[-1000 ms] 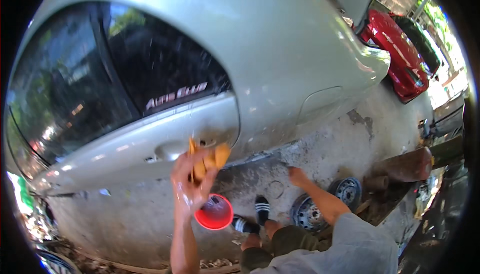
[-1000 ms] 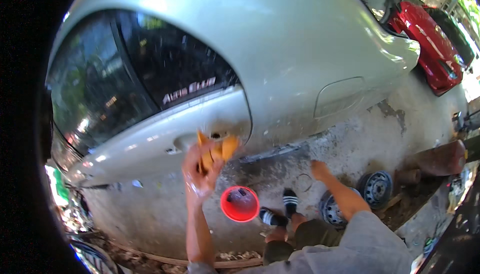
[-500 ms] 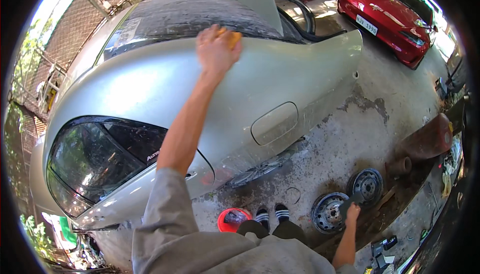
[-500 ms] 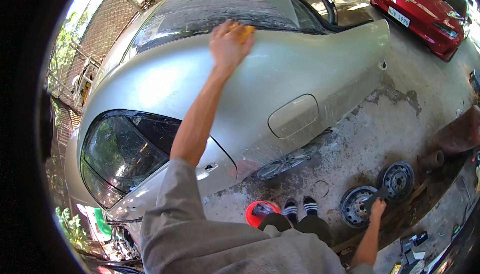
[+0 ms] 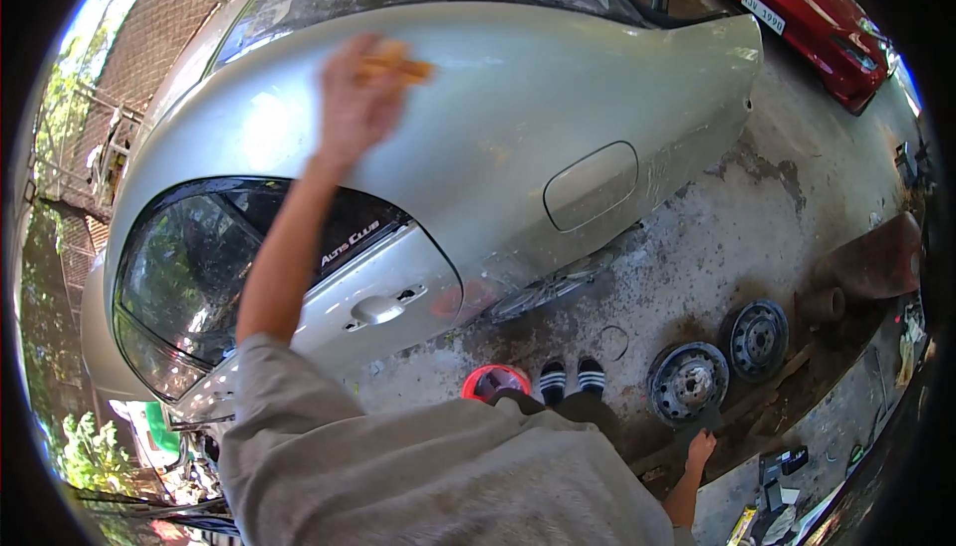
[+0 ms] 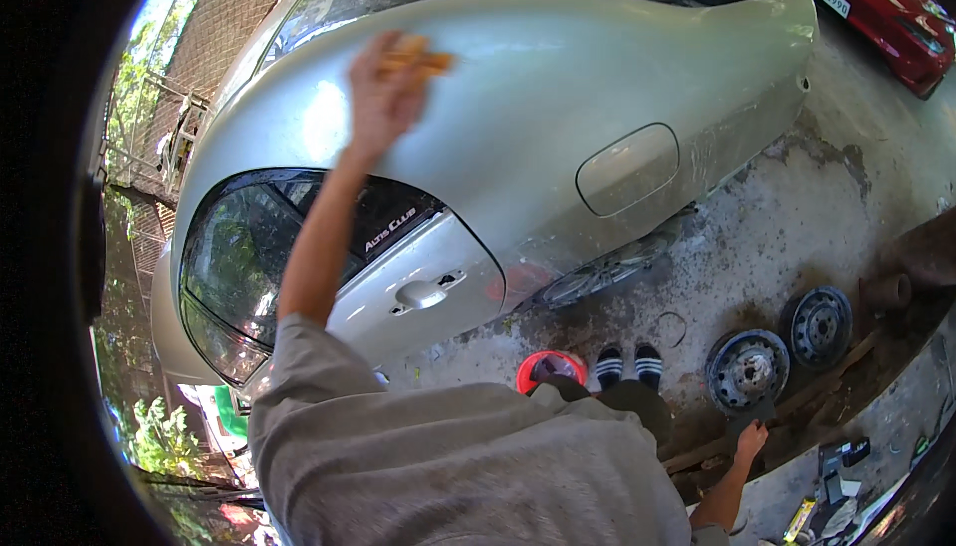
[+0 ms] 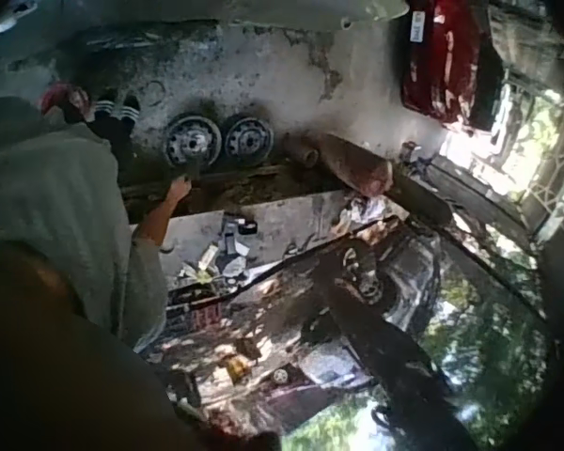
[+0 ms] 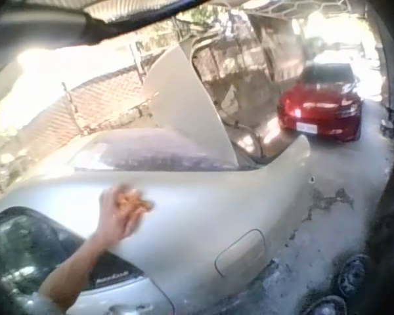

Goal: Sand the rear quarter panel of a silver car using sandpaper and water.

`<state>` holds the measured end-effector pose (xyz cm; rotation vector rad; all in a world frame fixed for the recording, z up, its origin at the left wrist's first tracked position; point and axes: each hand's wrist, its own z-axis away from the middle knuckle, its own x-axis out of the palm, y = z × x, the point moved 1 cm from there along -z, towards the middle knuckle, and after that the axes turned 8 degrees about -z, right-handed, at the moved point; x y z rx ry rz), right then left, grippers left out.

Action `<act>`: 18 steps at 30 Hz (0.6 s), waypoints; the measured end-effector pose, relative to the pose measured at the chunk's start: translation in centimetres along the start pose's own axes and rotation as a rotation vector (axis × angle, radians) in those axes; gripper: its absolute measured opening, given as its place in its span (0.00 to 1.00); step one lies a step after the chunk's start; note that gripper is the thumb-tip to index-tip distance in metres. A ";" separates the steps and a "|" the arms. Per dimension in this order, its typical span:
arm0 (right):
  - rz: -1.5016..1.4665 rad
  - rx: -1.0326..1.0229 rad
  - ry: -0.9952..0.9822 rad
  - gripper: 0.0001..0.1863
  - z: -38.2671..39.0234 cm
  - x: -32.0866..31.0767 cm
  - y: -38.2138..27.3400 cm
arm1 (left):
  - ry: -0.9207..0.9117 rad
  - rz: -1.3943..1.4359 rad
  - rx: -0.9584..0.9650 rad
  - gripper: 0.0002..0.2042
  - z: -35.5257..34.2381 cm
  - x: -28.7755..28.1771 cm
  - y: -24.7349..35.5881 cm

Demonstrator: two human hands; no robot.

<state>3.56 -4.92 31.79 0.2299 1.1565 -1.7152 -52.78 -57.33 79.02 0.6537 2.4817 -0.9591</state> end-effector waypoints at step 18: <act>-0.184 -0.494 0.035 0.22 -0.1 5.9 -15.0 | -0.246 -0.091 0.182 0.08 -2.6 -4.2 -3.1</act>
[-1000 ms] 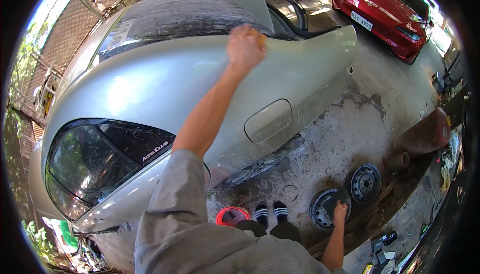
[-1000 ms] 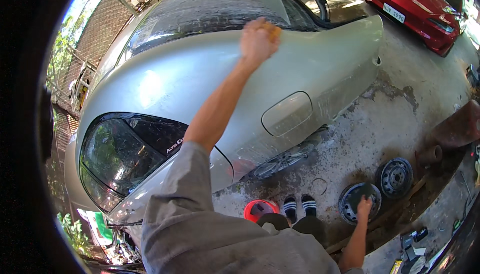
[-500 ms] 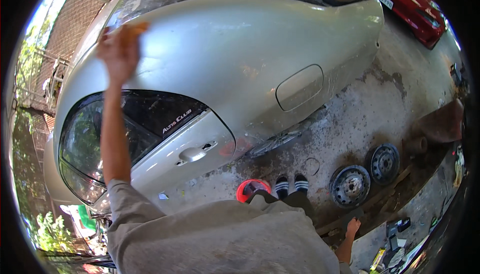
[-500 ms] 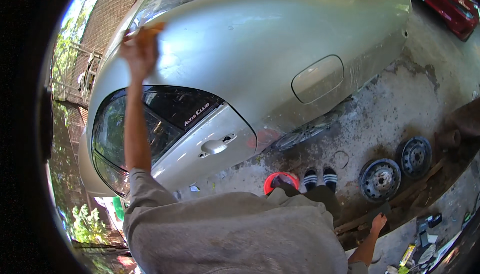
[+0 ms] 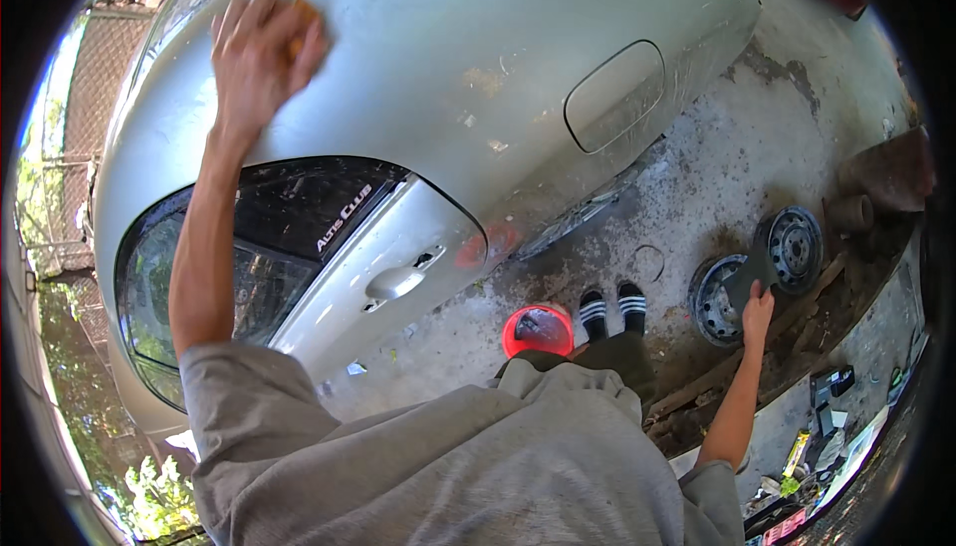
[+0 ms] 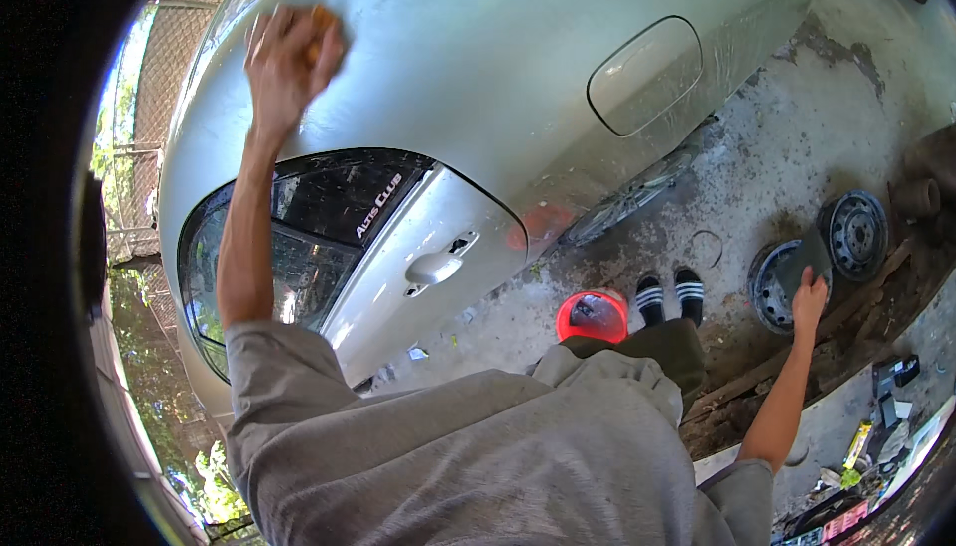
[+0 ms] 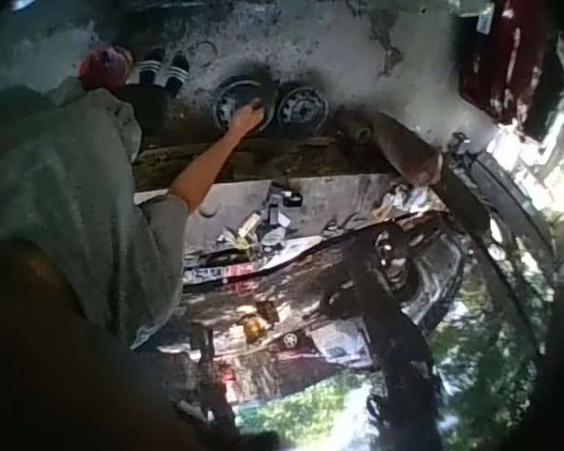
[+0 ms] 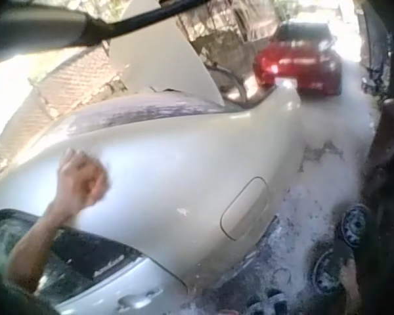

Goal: Sand the rear quarter panel of a silver car using sandpaper and water.

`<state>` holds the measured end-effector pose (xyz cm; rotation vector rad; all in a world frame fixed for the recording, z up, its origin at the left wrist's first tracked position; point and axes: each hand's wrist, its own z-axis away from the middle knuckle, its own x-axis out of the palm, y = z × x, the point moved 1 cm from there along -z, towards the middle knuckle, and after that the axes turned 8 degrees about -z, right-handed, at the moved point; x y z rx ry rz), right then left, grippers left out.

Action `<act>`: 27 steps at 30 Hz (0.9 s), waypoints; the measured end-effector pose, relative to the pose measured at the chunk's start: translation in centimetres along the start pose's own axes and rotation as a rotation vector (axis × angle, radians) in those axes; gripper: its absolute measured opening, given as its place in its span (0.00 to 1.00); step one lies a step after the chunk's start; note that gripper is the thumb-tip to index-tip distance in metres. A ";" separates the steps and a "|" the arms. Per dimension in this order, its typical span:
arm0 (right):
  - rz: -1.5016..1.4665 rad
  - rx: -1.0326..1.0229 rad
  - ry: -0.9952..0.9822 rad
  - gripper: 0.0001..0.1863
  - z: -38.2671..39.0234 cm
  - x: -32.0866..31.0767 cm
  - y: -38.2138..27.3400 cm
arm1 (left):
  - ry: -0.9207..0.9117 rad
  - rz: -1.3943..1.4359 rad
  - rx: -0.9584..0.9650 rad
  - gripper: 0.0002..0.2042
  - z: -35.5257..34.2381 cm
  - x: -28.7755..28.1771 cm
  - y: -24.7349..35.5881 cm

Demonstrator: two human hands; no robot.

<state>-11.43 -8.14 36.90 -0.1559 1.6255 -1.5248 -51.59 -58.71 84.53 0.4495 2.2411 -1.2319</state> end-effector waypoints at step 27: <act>-0.319 0.045 -0.221 0.14 -1.3 17.4 -28.0 | 0.110 0.044 -0.165 0.03 -0.8 0.3 1.6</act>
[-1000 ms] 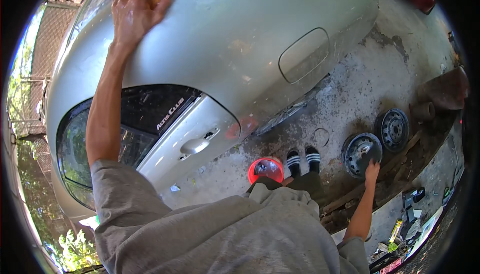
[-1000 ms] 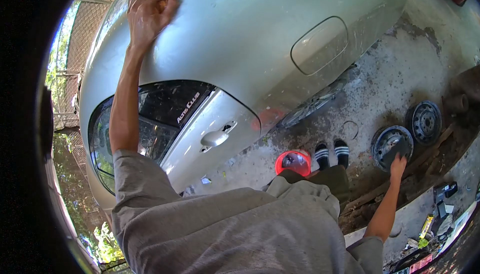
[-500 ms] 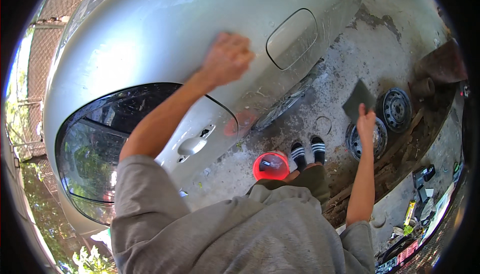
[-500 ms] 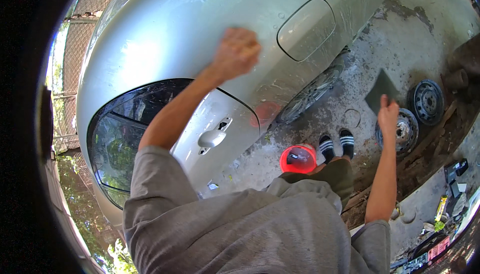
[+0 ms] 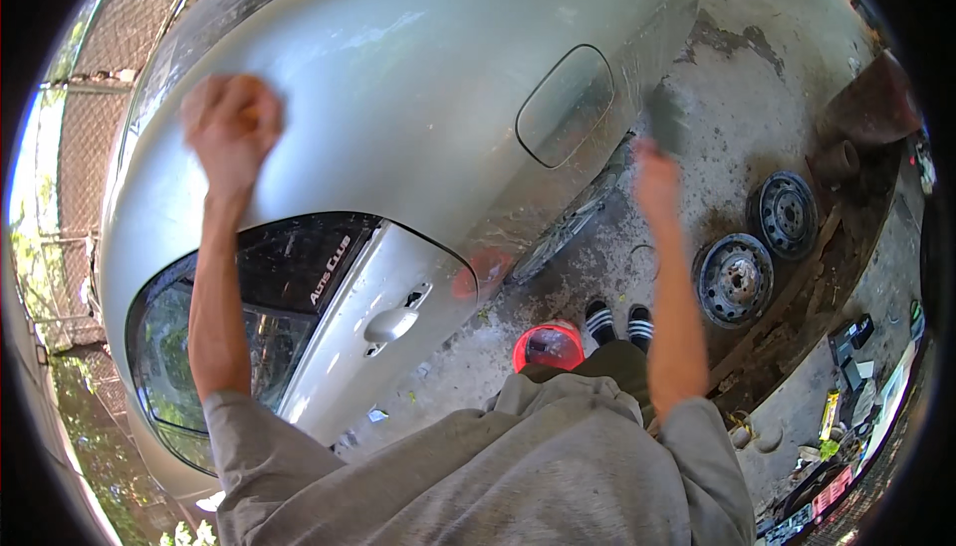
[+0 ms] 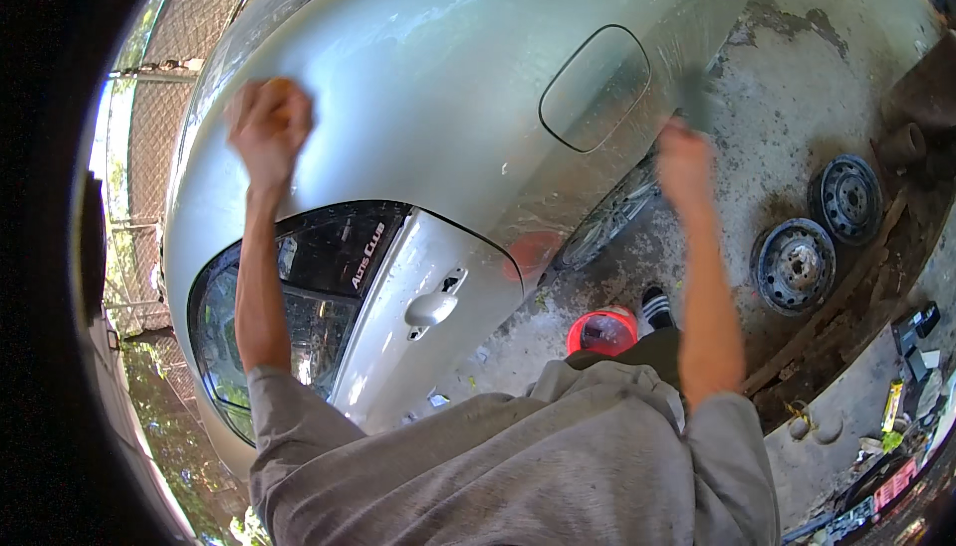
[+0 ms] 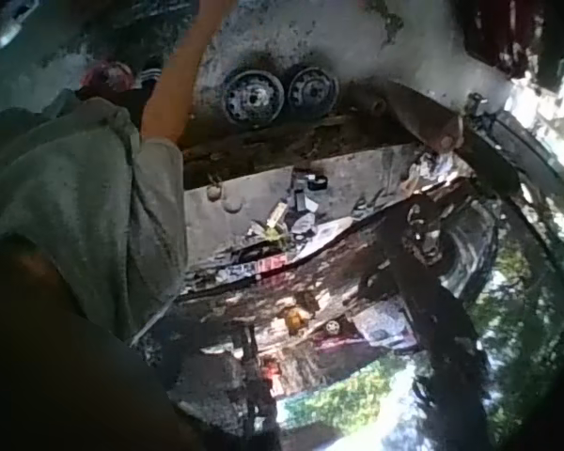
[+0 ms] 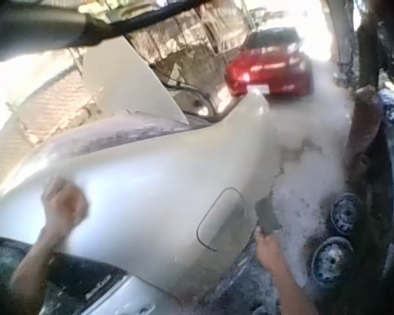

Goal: Sand the rear quarter panel of a silver car using sandpaper and water.

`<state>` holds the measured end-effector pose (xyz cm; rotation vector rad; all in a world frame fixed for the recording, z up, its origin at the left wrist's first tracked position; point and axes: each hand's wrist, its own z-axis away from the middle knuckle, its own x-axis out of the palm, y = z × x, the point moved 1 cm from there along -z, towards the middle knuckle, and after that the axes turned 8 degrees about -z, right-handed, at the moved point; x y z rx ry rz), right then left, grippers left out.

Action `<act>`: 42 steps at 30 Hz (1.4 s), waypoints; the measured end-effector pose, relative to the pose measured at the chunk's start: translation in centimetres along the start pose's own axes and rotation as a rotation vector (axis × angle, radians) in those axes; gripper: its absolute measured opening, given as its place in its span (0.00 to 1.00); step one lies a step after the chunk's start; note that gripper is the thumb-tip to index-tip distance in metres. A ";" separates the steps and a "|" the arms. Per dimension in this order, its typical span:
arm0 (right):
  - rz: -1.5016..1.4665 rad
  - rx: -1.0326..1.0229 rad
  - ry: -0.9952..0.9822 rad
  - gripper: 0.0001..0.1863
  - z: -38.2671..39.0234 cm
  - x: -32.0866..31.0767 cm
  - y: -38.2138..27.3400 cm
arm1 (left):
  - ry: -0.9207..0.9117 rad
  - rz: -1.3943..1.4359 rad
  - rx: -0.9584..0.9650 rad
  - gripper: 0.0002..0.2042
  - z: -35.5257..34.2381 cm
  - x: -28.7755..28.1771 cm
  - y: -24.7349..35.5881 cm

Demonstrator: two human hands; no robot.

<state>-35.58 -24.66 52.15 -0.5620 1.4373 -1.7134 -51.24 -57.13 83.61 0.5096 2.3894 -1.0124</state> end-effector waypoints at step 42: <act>-0.034 -0.785 0.202 0.34 10.5 24.5 -12.4 | -0.203 0.171 0.077 0.09 -2.2 -0.8 -4.0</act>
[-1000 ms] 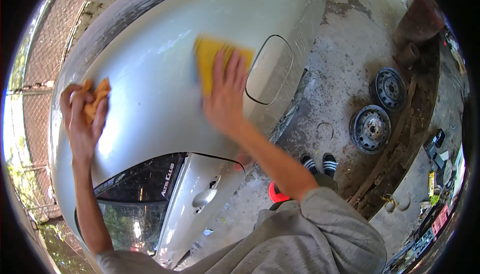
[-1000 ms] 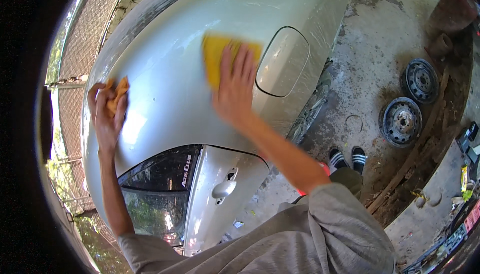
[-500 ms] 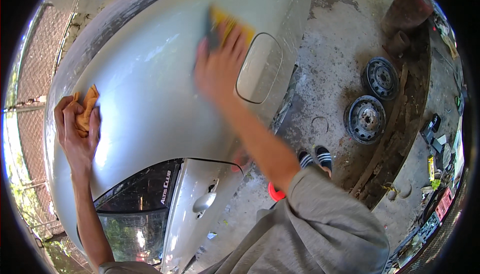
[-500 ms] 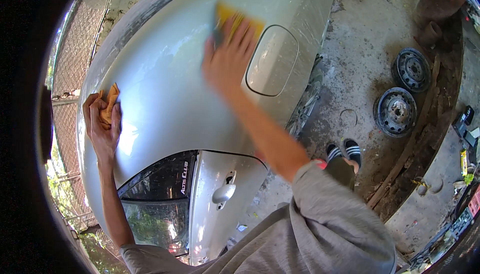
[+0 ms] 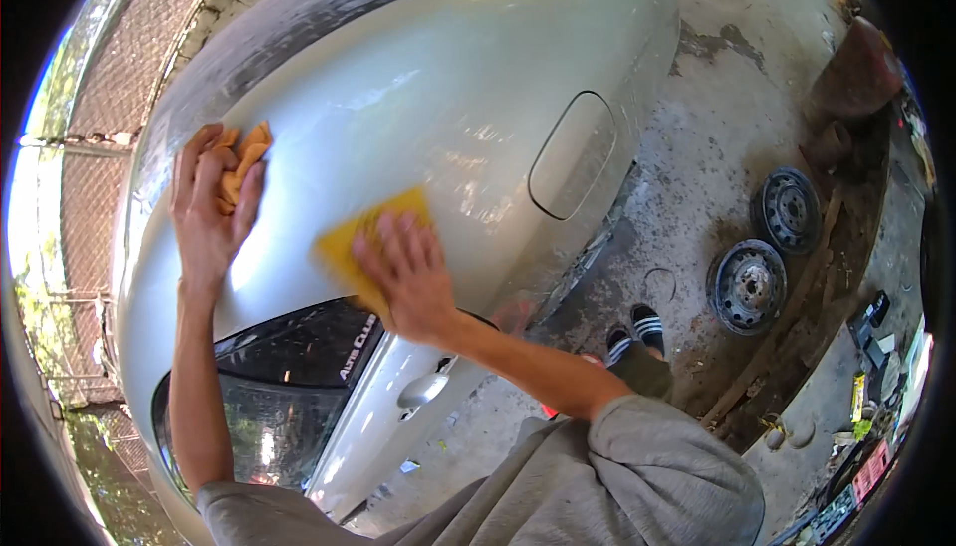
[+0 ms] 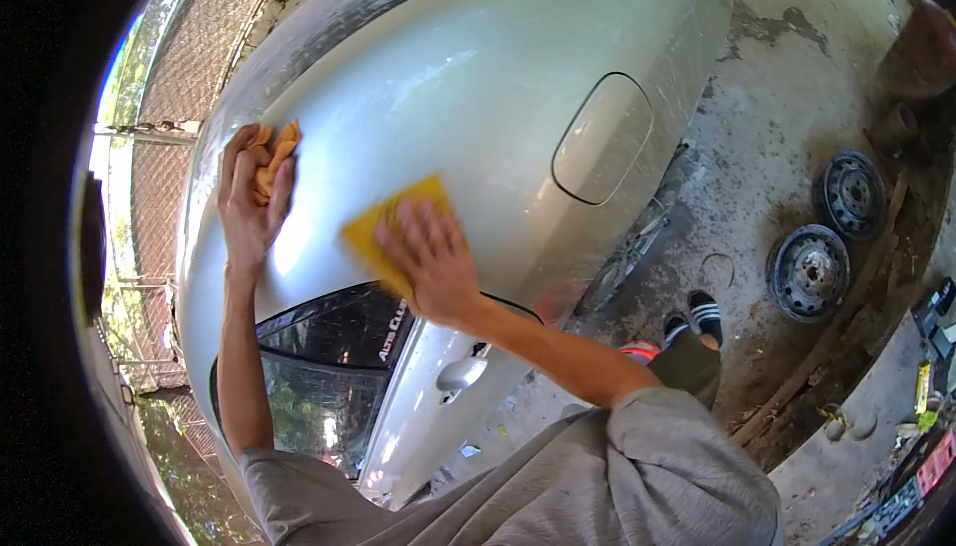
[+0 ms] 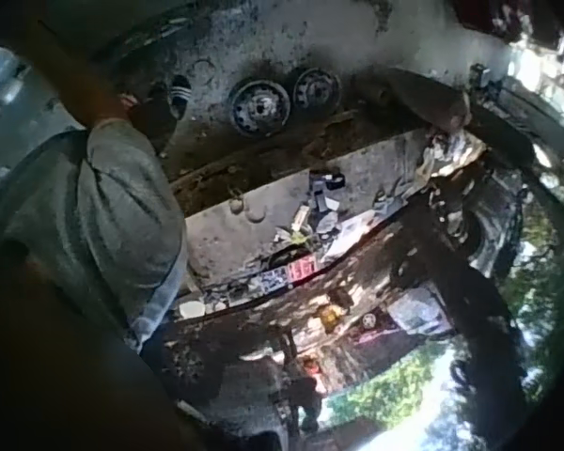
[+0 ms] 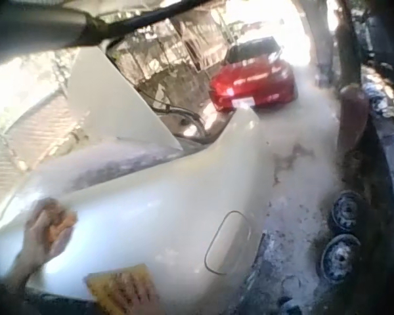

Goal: Sand the rear quarter panel of a silver car using sandpaper and water.

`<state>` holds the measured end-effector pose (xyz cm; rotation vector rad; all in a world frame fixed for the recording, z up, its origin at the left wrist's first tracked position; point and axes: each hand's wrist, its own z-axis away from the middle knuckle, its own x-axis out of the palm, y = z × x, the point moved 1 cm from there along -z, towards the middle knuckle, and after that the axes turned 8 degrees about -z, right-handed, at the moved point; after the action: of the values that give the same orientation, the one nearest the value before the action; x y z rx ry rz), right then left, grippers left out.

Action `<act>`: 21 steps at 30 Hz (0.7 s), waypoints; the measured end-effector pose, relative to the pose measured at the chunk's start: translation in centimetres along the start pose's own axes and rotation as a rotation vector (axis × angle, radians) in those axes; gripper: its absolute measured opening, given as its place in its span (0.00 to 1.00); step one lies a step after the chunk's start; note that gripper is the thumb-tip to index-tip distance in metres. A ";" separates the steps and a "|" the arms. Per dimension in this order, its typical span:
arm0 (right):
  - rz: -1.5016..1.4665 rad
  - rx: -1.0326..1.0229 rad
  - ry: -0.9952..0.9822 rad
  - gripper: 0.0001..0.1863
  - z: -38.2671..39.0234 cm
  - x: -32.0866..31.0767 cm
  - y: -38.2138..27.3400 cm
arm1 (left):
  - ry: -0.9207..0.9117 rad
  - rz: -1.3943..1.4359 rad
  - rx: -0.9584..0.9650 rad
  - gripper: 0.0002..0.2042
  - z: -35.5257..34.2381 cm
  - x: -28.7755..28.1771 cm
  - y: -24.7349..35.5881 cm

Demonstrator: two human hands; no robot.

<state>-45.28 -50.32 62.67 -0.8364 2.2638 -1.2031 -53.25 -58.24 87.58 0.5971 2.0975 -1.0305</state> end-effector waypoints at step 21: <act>-0.097 -0.205 -0.046 0.33 -15.3 0.5 -1.9 | -0.017 0.167 -0.110 0.09 -5.5 0.1 -4.0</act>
<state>-54.60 -42.65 72.20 -1.0504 2.3608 -0.9917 -58.12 -56.02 91.77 0.6929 2.0365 -0.8186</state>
